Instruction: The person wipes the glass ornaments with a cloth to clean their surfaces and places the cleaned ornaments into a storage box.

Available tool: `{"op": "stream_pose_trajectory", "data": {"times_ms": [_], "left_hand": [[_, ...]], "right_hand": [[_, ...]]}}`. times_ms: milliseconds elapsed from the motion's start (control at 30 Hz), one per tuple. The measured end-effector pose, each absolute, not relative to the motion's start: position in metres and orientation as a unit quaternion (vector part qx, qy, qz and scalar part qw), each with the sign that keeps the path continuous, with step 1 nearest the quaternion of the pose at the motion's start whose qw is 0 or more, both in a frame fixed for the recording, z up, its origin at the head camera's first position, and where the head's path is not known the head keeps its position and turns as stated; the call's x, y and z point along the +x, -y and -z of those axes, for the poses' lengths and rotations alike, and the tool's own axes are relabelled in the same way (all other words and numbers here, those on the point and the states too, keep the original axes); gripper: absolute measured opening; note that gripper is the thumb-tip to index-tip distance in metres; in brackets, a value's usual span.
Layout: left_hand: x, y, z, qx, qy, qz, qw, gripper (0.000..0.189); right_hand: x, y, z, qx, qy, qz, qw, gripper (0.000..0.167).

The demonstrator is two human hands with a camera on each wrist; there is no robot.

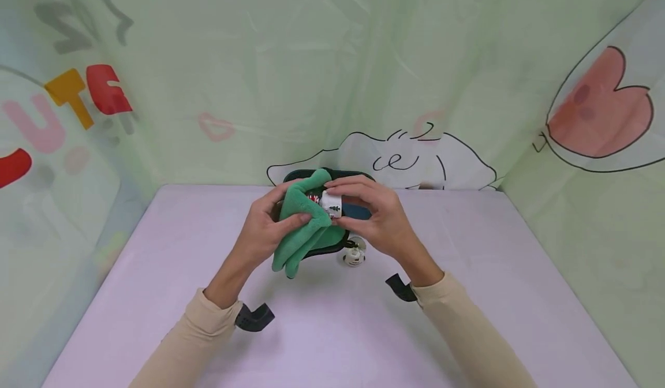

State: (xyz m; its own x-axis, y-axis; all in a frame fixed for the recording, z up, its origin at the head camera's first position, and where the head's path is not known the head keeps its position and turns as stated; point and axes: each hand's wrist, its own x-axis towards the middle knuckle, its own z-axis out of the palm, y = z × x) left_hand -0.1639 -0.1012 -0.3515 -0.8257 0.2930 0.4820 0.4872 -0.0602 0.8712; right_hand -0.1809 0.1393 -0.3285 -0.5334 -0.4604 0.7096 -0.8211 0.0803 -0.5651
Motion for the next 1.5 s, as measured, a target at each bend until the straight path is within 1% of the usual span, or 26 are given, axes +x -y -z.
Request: {"op": "stream_pose_trajectory", "data": {"times_ms": [100, 333, 500, 700, 900, 1000, 1067, 1167, 1267, 1500], "left_hand": [[-0.164, 0.101, 0.352, -0.286, 0.684, 0.665, 0.089, 0.054], [-0.164, 0.103, 0.355, -0.299, 0.684, 0.654, 0.122, 0.051], [-0.166, 0.104, 0.357, -0.314, 0.68, 0.649, 0.137, 0.05], [-0.168, 0.104, 0.356, -0.344, 0.669, 0.639, 0.157, 0.052], [-0.17, 0.104, 0.354, -0.361, 0.69, 0.596, 0.197, 0.057], [-0.17, 0.105, 0.353, -0.366, 0.698, 0.578, 0.21, 0.058], [-0.169, 0.106, 0.353, -0.368, 0.701, 0.572, 0.215, 0.059], [-0.169, 0.105, 0.352, -0.368, 0.693, 0.584, 0.208, 0.058], [-0.169, 0.104, 0.352, -0.365, 0.679, 0.606, 0.197, 0.056], [-0.169, 0.107, 0.351, -0.356, 0.656, 0.643, 0.171, 0.055]], "right_hand": [[-0.179, -0.138, 0.329, 0.44, 0.714, -0.519, 0.168, 0.052], [-0.176, -0.135, 0.325, 0.401, 0.722, -0.553, 0.111, 0.05], [-0.175, -0.134, 0.32, 0.37, 0.735, -0.563, 0.077, 0.044], [-0.175, -0.135, 0.312, 0.307, 0.753, -0.582, 0.022, 0.034], [-0.175, -0.136, 0.305, 0.219, 0.77, -0.597, -0.054, 0.037], [-0.176, -0.136, 0.303, 0.193, 0.761, -0.613, -0.088, 0.038], [-0.176, -0.136, 0.302, 0.184, 0.756, -0.62, -0.102, 0.039], [-0.176, -0.136, 0.302, 0.182, 0.753, -0.623, -0.106, 0.04], [-0.174, -0.136, 0.303, 0.201, 0.749, -0.624, -0.092, 0.042], [-0.175, -0.133, 0.309, 0.306, 0.721, -0.622, -0.027, 0.043]]}}
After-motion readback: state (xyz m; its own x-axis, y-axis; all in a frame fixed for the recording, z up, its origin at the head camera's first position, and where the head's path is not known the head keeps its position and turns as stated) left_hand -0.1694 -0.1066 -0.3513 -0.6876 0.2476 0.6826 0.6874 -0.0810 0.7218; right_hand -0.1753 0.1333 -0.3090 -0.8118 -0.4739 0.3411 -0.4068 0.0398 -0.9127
